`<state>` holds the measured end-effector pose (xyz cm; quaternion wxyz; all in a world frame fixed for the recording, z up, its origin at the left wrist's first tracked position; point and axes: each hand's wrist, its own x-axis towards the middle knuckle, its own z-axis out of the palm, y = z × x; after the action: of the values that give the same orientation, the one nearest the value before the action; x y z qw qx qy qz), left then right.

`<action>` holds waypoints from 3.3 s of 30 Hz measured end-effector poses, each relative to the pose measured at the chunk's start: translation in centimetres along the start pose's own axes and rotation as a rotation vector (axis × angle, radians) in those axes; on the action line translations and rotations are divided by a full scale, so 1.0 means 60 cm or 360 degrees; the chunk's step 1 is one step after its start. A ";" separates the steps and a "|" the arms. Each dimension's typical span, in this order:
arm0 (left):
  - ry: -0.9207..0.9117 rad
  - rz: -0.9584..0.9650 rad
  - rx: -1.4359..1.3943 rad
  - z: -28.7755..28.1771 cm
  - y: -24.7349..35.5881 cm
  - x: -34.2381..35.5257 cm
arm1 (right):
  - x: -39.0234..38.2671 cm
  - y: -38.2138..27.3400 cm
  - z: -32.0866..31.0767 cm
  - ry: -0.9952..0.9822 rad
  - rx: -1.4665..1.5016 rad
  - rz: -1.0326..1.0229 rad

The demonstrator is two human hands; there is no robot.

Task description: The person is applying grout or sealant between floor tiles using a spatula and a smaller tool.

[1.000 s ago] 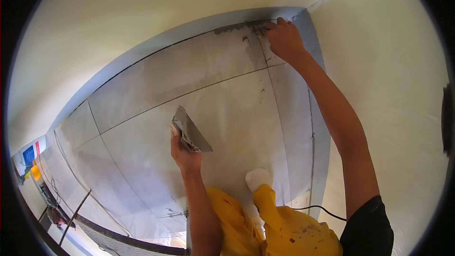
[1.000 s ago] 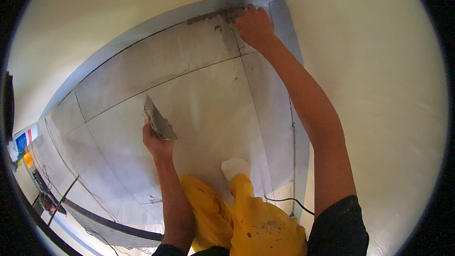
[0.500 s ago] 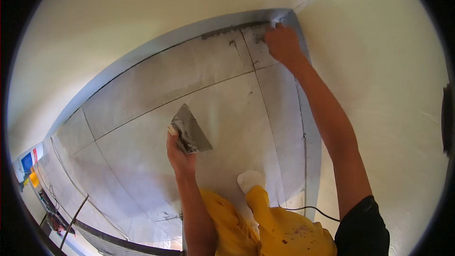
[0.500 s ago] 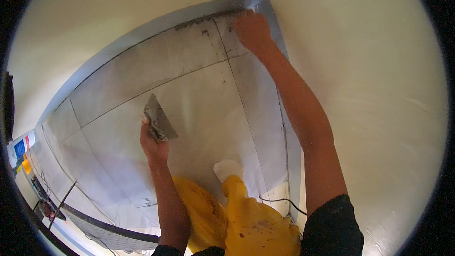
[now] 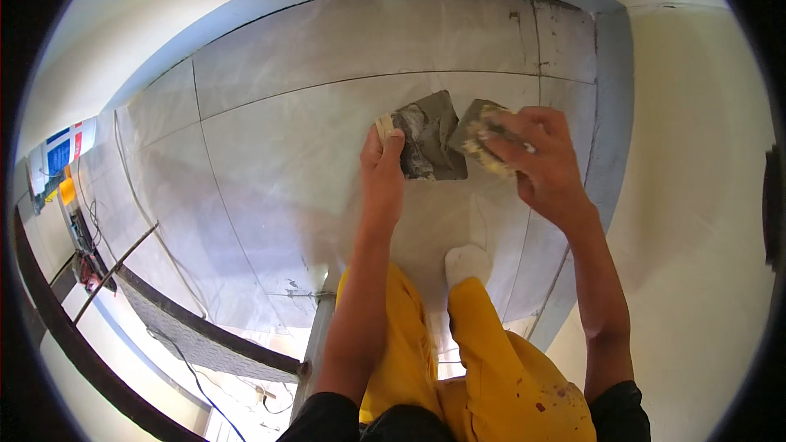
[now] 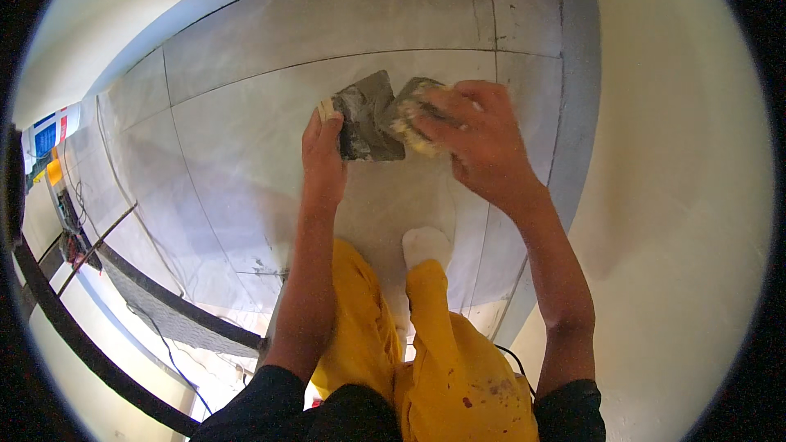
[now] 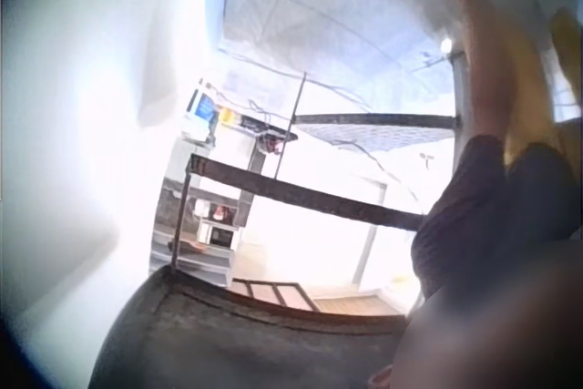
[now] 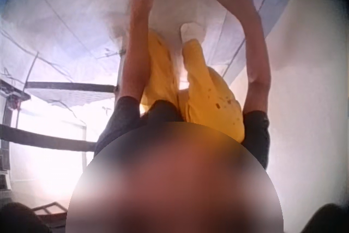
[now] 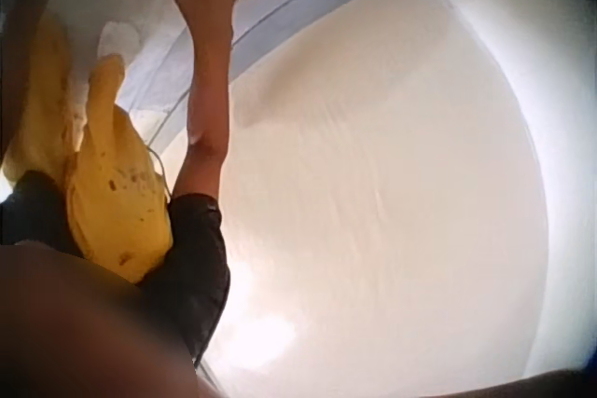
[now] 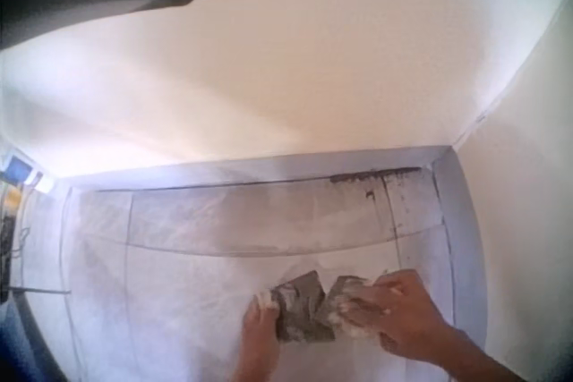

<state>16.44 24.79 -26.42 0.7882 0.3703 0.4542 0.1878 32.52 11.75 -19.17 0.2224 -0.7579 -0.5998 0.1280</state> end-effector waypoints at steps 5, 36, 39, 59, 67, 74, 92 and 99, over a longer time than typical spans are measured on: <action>0.0298 0.0850 0.1113 -0.047 -0.033 0.007 | 0.026 -0.014 -0.017 -0.0324 -0.0060 -0.0150; 0.0318 0.0104 -0.1089 -0.151 -0.003 0.044 | 0.425 -0.103 0.279 0.0439 -0.0835 -0.0812; 0.0294 0.0008 -0.1206 -0.152 -0.001 0.045 | 0.472 -0.140 0.292 0.0333 -0.0732 -0.0915; 0.0153 0.0100 -0.1130 -0.160 -0.006 0.056 | 0.567 -0.280 0.436 0.0168 -0.0986 -0.0747; 0.0353 0.0072 -0.0553 -0.186 -0.048 0.060 | 0.589 -0.330 0.353 -0.0808 -0.0394 -0.0829; 0.0235 -0.0026 -0.0795 -0.170 -0.035 0.057 | 0.441 -0.204 0.183 -0.0252 0.0338 -0.0598; 0.0292 0.0049 -0.0790 -0.151 0.006 0.055 | 0.491 -0.178 0.302 0.0048 -0.0496 -0.0745; 0.0248 0.0082 -0.0952 -0.154 -0.006 0.054 | 0.521 -0.200 0.374 0.0264 -0.0831 -0.0864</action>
<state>10.21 30.42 -31.48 0.8200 0.1176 0.4283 0.3611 19.66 48.23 -30.50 0.0953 -0.6104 -0.7710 -0.1543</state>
